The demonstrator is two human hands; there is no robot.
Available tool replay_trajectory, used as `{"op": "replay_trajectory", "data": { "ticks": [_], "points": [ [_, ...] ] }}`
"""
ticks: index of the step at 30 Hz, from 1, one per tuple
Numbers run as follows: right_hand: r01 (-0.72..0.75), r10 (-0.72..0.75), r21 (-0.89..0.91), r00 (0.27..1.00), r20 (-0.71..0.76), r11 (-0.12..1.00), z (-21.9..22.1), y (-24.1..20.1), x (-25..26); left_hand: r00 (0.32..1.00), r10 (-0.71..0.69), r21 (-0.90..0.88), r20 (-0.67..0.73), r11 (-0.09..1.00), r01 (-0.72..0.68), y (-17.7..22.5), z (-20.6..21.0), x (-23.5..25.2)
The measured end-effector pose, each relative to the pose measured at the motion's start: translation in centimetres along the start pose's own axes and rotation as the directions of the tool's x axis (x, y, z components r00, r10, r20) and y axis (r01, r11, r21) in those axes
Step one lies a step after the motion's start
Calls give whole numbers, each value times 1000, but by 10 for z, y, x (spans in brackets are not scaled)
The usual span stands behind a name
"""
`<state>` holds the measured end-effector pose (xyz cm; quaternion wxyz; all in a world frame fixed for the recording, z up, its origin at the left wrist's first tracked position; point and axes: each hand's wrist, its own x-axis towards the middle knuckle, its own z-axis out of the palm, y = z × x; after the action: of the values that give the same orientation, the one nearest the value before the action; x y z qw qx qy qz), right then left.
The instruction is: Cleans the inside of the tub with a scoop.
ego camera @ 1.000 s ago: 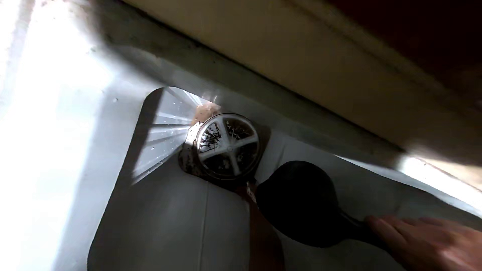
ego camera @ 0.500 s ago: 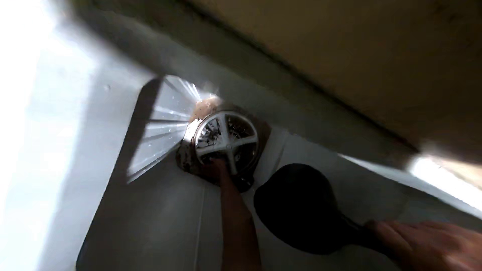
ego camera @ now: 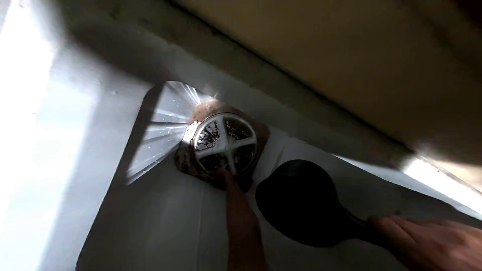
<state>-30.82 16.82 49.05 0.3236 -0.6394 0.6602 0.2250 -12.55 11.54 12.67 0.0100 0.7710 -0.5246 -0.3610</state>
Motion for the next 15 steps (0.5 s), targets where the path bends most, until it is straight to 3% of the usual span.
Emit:
{"op": "replay_trajectory", "data": {
  "ticks": [1,2,3,4,6,7,8,9,10,12,14,15],
  "points": [
    [2,-2,12,1000,0,1000,0,0,-1,962,-131,-105,239,982,159,15,-35,20],
    [6,-6,33,1000,4,999,0,-1,-1,939,-209,-232,272,933,275,24,-54,36],
    [13,-13,43,1000,8,999,0,-1,0,945,-267,-301,192,900,315,30,-59,50],
    [15,-15,43,1000,14,999,0,-1,1,945,-318,-281,76,903,327,40,-60,66],
    [14,-14,25,1000,7,1000,-1,0,0,855,-440,-42,273,883,468,61,-90,110],
    [16,-16,25,1000,1,1000,0,0,0,813,-458,96,359,885,455,53,-91,136],
    [21,-21,33,1000,-1,999,0,-1,1,844,-439,179,308,898,402,28,-74,157],
    [23,-23,44,1000,3,999,-1,-2,1,939,-307,143,-154,933,329,-13,-14,167],
    [20,-20,49,1000,7,999,-1,-2,2,943,-258,111,-212,952,286,-41,10,178],
    [10,-11,46,1000,15,999,-1,-3,2,953,-278,-10,-118,960,279,-54,24,160],
    [-12,10,47,999,40,999,-2,-2,3,906,-389,-62,166,913,403,-39,23,109],
    [-23,20,47,998,55,999,-3,-2,3,908,-388,-83,155,911,404,-41,39,81]
  ]
}}
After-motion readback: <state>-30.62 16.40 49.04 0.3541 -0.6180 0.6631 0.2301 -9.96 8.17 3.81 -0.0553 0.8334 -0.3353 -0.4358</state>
